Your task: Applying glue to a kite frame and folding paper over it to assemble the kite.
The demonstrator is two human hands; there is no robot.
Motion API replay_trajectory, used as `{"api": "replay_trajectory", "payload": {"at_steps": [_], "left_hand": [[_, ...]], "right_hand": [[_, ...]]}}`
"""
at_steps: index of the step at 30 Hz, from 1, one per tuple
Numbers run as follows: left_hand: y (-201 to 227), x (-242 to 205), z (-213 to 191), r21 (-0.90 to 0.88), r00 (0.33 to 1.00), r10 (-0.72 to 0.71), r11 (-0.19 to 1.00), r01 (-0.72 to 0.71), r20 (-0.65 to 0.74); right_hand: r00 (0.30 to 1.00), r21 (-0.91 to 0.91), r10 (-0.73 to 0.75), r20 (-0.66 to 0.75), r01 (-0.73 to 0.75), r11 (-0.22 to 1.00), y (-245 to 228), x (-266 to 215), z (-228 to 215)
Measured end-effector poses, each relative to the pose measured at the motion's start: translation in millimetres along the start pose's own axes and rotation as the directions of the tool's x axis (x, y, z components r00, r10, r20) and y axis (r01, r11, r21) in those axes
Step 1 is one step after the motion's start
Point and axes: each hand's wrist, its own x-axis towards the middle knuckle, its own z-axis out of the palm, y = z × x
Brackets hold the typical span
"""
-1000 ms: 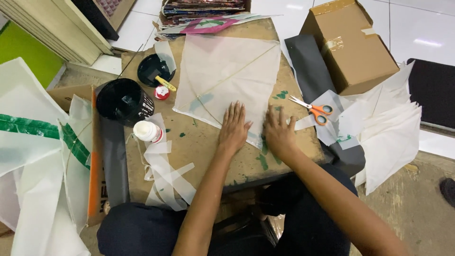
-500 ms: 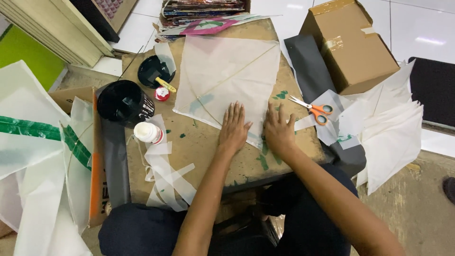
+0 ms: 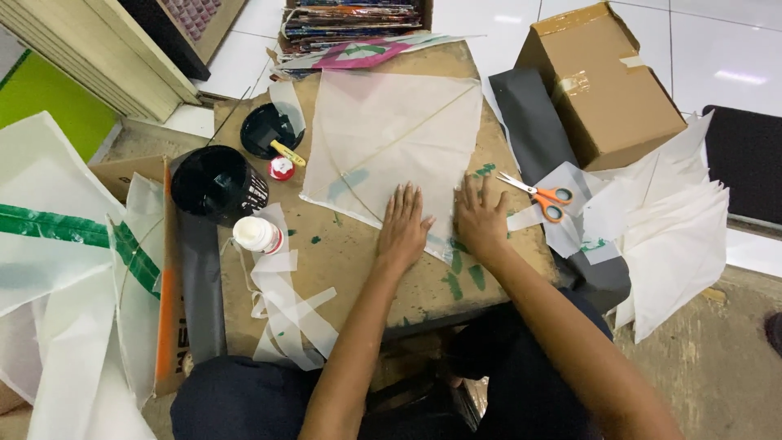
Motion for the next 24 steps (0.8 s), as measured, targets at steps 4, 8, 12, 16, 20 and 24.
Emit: {"api": "replay_trajectory", "payload": {"at_steps": [4,8,12,16,20,24], "left_hand": [[3.8,-1.6,-7.9,-0.021,1.000,0.000,1.000,0.000,0.007],[1.7,-1.5,-5.2,-0.010,1.000,-0.001,1.000,0.001,0.006],[2.4,-0.4,-6.5,-0.046,1.000,-0.010,0.999,0.011,0.022],[3.1,-1.4,-8.4,-0.052,1.000,-0.013,0.999,0.014,0.022],[5.4,-1.0,-18.2,-0.154,0.998,-0.060,0.986,0.063,0.026],[8.8,-3.2,-29.6,-0.277,0.998,-0.068,0.959,0.068,0.008]], "right_hand": [[0.999,-0.014,0.027,-0.041,-0.027,1.000,2.6,-1.0,7.3],[0.983,0.020,0.060,-0.176,-0.057,0.998,14.8,2.3,9.2],[0.991,0.271,0.041,-0.123,-0.006,0.963,26.5,14.6,17.0],[0.995,0.363,0.055,-0.087,-0.020,0.931,33.5,31.8,26.9],[0.987,0.431,0.146,-0.073,-0.101,0.897,39.9,34.4,13.0],[0.994,0.580,0.108,-0.017,-0.078,0.811,36.5,32.9,-11.8]]}}
